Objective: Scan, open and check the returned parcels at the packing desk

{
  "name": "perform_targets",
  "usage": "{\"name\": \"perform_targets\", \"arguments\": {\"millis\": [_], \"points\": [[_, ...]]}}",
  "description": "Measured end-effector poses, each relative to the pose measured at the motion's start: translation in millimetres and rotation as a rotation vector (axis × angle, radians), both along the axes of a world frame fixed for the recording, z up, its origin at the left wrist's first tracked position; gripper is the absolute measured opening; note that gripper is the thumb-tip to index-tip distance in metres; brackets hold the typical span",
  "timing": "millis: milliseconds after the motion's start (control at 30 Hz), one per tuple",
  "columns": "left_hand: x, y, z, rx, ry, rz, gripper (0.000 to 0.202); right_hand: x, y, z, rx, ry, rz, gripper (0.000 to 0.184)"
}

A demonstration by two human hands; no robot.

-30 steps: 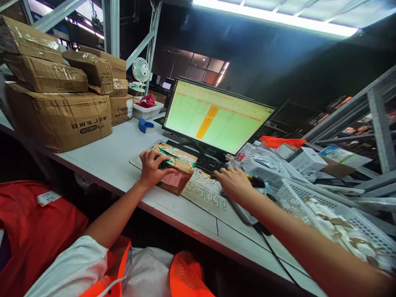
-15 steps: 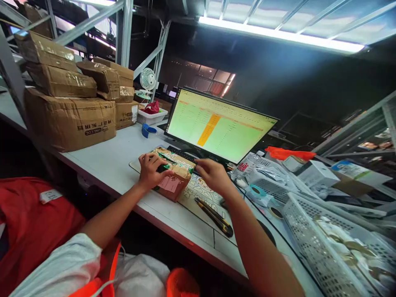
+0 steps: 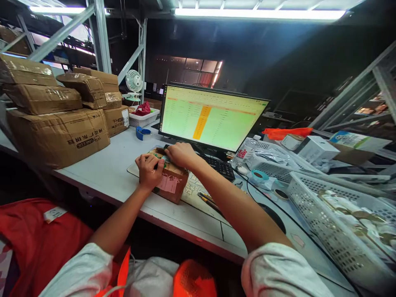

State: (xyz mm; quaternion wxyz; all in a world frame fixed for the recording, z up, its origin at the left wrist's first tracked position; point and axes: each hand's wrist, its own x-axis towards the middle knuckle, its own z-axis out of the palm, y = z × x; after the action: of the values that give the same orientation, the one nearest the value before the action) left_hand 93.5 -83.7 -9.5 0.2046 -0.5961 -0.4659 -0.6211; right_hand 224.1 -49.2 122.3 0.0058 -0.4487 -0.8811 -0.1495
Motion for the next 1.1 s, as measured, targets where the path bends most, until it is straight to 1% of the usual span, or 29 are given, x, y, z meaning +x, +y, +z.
{"name": "perform_targets", "arguments": {"millis": [67,100,167,200,267,367,433,500,533,567,600,667,733,767,833,900,933,1000,1033,1100], "points": [[1.0,0.8,0.2,-0.018,-0.008,0.016,0.037,0.9,11.3,7.5,-0.001,0.052,-0.062,0.046],[1.2,-0.7,-0.2,-0.020,-0.013,0.018,0.037,3.0,19.4,10.8,-0.026,0.113,-0.108,0.043],[1.0,-7.3,-2.2,-0.005,-0.029,0.003,0.037,10.2,38.0,14.3,-0.116,0.265,-0.208,0.035],[0.6,-11.7,-3.7,0.008,-0.040,-0.008,0.036,14.6,47.1,13.5,-0.173,0.332,-0.244,0.032],[-0.2,-20.4,-6.6,0.020,-0.060,-0.026,0.035,22.8,60.9,4.6,-0.279,0.418,-0.257,0.031],[-0.6,-29.5,-4.5,-0.026,-0.043,-0.023,0.034,30.8,66.9,-24.6,-0.427,0.474,-0.212,0.042],[-0.9,-32.0,5.1,-0.108,0.019,0.004,0.033,33.3,63.3,-47.2,-0.550,0.515,-0.184,0.039],[-2.5,-31.4,21.8,-0.226,0.105,0.042,0.031,34.5,58.9,-64.8,-0.647,0.563,-0.150,0.029],[-3.8,-29.7,32.1,-0.290,0.155,0.047,0.029,34.8,57.5,-70.1,-0.678,0.591,-0.129,0.027],[-5.3,-26.8,43.0,-0.353,0.213,0.031,0.028,35.4,57.1,-72.7,-0.699,0.620,-0.109,0.027],[-6.8,-22.8,53.8,-0.413,0.280,-0.012,0.028,36.5,57.5,-72.5,-0.714,0.648,-0.091,0.031],[-8.7,-12.4,72.8,-0.516,0.435,-0.166,0.032,41.2,59.7,-64.4,-0.734,0.702,-0.067,0.041],[-8.4,-1.4,85.3,-0.584,0.570,-0.313,0.039,49.0,59.9,-48.9,-0.733,0.728,-0.074,0.049],[-7.4,3.2,88.6,-0.601,0.614,-0.350,0.043,53.0,57.5,-40.0,-0.702,0.699,-0.084,0.051],[-5.0,9.3,90.1,-0.599,0.654,-0.364,0.049,58.0,46.0,-23.5,-0.559,0.549,-0.103,0.048],[-3.5,11.6,87.0,-0.558,0.629,-0.355,0.054,56.5,27.2,-12.7,-0.358,0.370,-0.142,0.044],[-3.4,11.8,84.7,-0.532,0.604,-0.356,0.056,53.5,17.2,-10.5,-0.269,0.324,-0.175,0.044],[-4.4,11.3,80.4,-0.488,0.550,-0.353,0.058,45.8,1.1,-11.9,-0.158,0.342,-0.264,0.049],[-5.2,11.1,78.9,-0.477,0.535,-0.349,0.059,42.7,-3.5,-14.8,-0.149,0.376,-0.298,0.052],[-6.4,10.9,77.6,-0.482,0.537,-0.346,0.061,40.0,-5.1,-22.7,-0.225,0.430,-0.308,0.056]]}}
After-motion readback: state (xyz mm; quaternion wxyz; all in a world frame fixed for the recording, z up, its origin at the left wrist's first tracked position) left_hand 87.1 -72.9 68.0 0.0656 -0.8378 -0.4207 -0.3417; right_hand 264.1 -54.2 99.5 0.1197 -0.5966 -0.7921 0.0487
